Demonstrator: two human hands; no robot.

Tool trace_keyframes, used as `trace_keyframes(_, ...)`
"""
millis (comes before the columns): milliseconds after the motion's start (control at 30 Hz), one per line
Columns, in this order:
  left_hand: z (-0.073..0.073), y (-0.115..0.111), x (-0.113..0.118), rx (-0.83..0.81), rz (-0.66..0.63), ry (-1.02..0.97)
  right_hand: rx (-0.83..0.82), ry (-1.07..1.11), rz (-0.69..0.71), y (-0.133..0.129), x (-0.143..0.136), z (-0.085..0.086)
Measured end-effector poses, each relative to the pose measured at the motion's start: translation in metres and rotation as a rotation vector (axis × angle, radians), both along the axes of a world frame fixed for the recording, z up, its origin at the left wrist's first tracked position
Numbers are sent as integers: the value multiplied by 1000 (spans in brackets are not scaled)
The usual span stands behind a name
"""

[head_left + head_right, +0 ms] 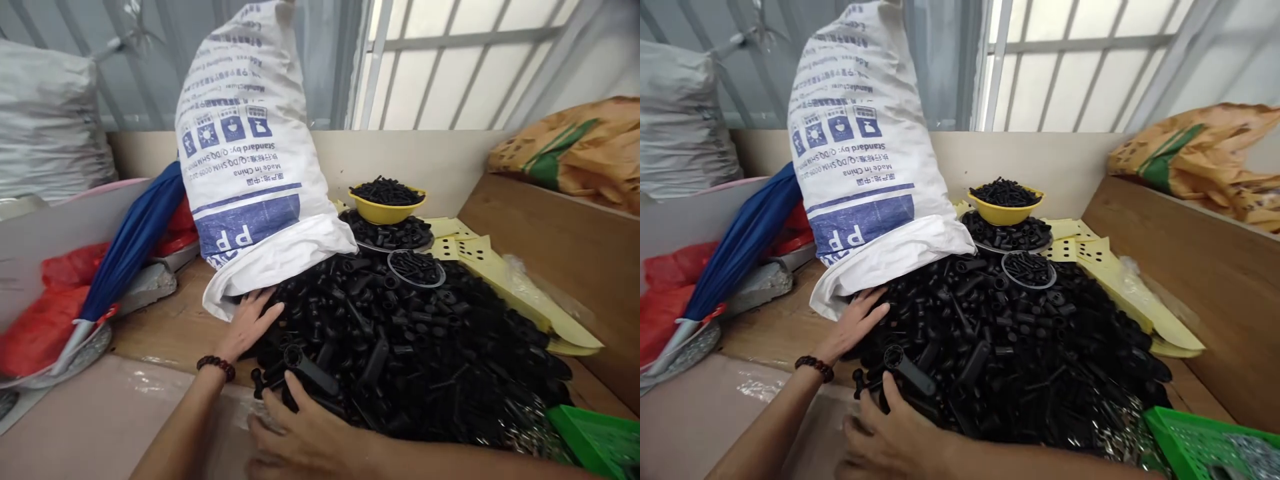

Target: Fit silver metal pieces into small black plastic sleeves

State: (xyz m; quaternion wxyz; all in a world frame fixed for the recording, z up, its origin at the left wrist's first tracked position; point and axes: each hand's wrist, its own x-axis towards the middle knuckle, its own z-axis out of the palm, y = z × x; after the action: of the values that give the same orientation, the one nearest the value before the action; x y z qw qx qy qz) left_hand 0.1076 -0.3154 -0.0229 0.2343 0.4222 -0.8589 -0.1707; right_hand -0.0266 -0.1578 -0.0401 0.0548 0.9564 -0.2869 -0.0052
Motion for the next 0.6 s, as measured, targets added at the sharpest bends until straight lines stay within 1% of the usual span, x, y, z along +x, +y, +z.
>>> trace_keyframes(33, -3, 1, -1, 14, 16, 8, 35, 22, 1, -3, 1, -3)
trace_keyframes(67, -4, 2, -4, 39, 22, 20, 64, 30, -34, -6, -2, -4)
trace_keyframes(167, -2, 12, -23, 95, 48, 67, 111, 46, -188, -16, -20, 6)
trace_keyframes(267, 4, 23, -49, 74, 48, 98, 98, 61, -279, -23, -44, 16)
trace_keyframes(367, 4, 31, -65, 33, 55, 90, 30, 37, -304, -25, -64, 17)
trace_keyframes(433, 0, 33, -68, -16, 70, 75, -1, 41, -306, -23, -73, 16)
trace_keyframes(500, -3, 33, -65, -47, 54, 88, -28, 37, -323, -14, -76, 17)
trace_keyframes(567, -3, 34, -60, -54, 32, 99, -50, -4, -335, 1, -74, 19)
trace_keyframes(600, -2, 35, -59, -57, 34, 81, -50, -37, -319, 11, -71, 18)
